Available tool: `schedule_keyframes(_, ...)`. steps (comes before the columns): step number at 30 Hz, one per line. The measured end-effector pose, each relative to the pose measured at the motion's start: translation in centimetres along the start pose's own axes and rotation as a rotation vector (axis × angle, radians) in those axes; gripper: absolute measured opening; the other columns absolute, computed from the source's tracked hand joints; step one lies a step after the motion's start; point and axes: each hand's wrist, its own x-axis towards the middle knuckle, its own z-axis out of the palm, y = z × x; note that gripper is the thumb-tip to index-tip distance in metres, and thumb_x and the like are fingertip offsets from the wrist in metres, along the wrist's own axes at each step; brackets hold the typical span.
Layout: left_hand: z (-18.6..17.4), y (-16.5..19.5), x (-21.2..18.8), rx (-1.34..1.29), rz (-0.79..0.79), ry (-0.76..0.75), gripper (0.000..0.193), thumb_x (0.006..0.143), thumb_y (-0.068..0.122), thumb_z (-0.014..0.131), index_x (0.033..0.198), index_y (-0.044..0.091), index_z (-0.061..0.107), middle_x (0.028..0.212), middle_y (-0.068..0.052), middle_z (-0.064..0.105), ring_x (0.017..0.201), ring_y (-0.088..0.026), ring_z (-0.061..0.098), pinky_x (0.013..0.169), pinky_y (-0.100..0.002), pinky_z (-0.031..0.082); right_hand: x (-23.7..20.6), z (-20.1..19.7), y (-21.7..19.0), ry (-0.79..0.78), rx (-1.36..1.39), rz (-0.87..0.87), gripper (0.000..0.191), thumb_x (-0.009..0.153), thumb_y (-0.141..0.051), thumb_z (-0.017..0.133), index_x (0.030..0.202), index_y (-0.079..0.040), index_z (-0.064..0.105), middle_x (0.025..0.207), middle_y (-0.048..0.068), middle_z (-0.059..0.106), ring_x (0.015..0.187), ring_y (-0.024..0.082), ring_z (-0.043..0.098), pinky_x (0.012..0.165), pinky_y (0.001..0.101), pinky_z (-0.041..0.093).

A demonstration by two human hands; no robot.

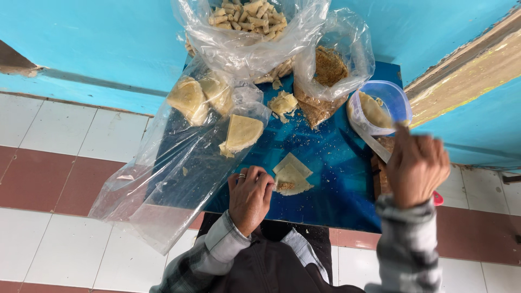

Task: The person folds and shapes small square pieces of dough on a plastic-covered table, then uses a spoon to scoop brown filling from a bag and places it onto a dough piece, pressing and folding the dough around the filling. Finished filled dough pieces are set aside while the person continues with more dough squares.

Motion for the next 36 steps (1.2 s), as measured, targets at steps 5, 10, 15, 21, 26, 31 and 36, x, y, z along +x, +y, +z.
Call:
schedule_keyframes(5, -0.5, 0.6, 0.0, -0.112, 0.018, 0.020, 0.017, 0.082, 0.012, 0.077, 0.090, 0.014, 0.063, 0.090, -0.001, 0.063, 0.087, -0.025, 0.062, 0.084, -0.045, 0.040, 7.1, 3.4, 1.5, -0.022, -0.126, -0.068, 0.031, 0.097, -0.016, 0.075, 0.128, -0.012, 0.072, 0.101, 0.005, 0.068, 0.086, 0.022, 0.062, 0.072, 0.0371, 0.046)
schedule_keyframes(10, -0.4, 0.3, 0.0, -0.178, 0.014, -0.003, 0.017, 0.086, 0.013, 0.077, 0.095, 0.015, 0.062, 0.084, 0.000, 0.069, 0.078, -0.024, 0.063, 0.080, -0.042, 0.040, 5.9, 2.2, -1.1, 0.078, -0.133, -0.046, 0.026, 0.099, -0.015, 0.074, 0.125, -0.013, 0.072, 0.107, 0.003, 0.069, 0.095, 0.024, 0.063, 0.080, 0.0381, 0.048)
schedule_keyframes(15, 0.2, 0.1, -0.1, -0.266, 0.056, -0.012, 0.026, 0.089, 0.015, 0.076, 0.111, 0.013, 0.063, 0.094, -0.001, 0.073, 0.084, -0.024, 0.066, 0.084, -0.043, 0.044, -0.6, -0.6, -7.7, -0.275, 0.565, 0.010, 0.003, 0.082, -0.020, 0.080, 0.084, -0.019, 0.077, 0.092, -0.001, 0.074, 0.081, 0.024, 0.071, 0.069, 0.0379, 0.055)
schedule_keyframes(21, 0.7, -0.1, -0.2, -0.193, 0.131, -0.056, 0.030, 0.091, 0.015, 0.076, 0.118, 0.010, 0.063, 0.099, -0.004, 0.073, 0.090, -0.025, 0.067, 0.081, -0.042, 0.047, -5.1, -1.6, -13.2, -0.411, 0.665, 0.291, 0.021, 0.080, -0.025, 0.083, 0.093, -0.011, 0.076, 0.092, 0.005, 0.070, 0.069, 0.022, 0.069, 0.059, 0.0346, 0.054)
schedule_keyframes(26, 0.7, 0.0, -0.3, -0.166, 0.207, -0.044, 0.029, 0.089, 0.014, 0.076, 0.116, 0.009, 0.065, 0.102, -0.003, 0.072, 0.095, -0.023, 0.067, 0.085, -0.041, 0.048, -4.9, -1.2, -14.2, -0.449, 0.760, 0.345, 0.015, 0.082, -0.019, 0.082, 0.092, -0.009, 0.074, 0.093, 0.004, 0.071, 0.069, 0.019, 0.070, 0.057, 0.0323, 0.054)
schedule_keyframes(31, 0.4, -0.1, -0.2, -0.100, 0.238, -0.067, 0.024, 0.088, 0.014, 0.077, 0.111, 0.010, 0.070, 0.102, -0.002, 0.071, 0.093, -0.022, 0.066, 0.085, -0.040, 0.048, -5.3, -1.0, -14.8, -0.447, 0.856, 0.435, 0.024, 0.081, -0.016, 0.083, 0.100, -0.008, 0.070, 0.087, 0.006, 0.072, 0.072, 0.017, 0.071, 0.057, 0.0305, 0.056)
schedule_keyframes(36, 0.4, -0.6, -0.1, -0.072, 0.259, -0.109, 0.021, 0.087, 0.013, 0.077, 0.107, 0.009, 0.071, 0.100, -0.002, 0.068, 0.091, -0.022, 0.065, 0.084, -0.040, 0.047, -5.6, -1.5, -16.0, -0.313, 0.786, 0.304, 0.031, 0.077, -0.013, 0.084, 0.104, -0.009, 0.070, 0.092, 0.006, 0.071, 0.081, 0.021, 0.069, 0.075, 0.0370, 0.054)
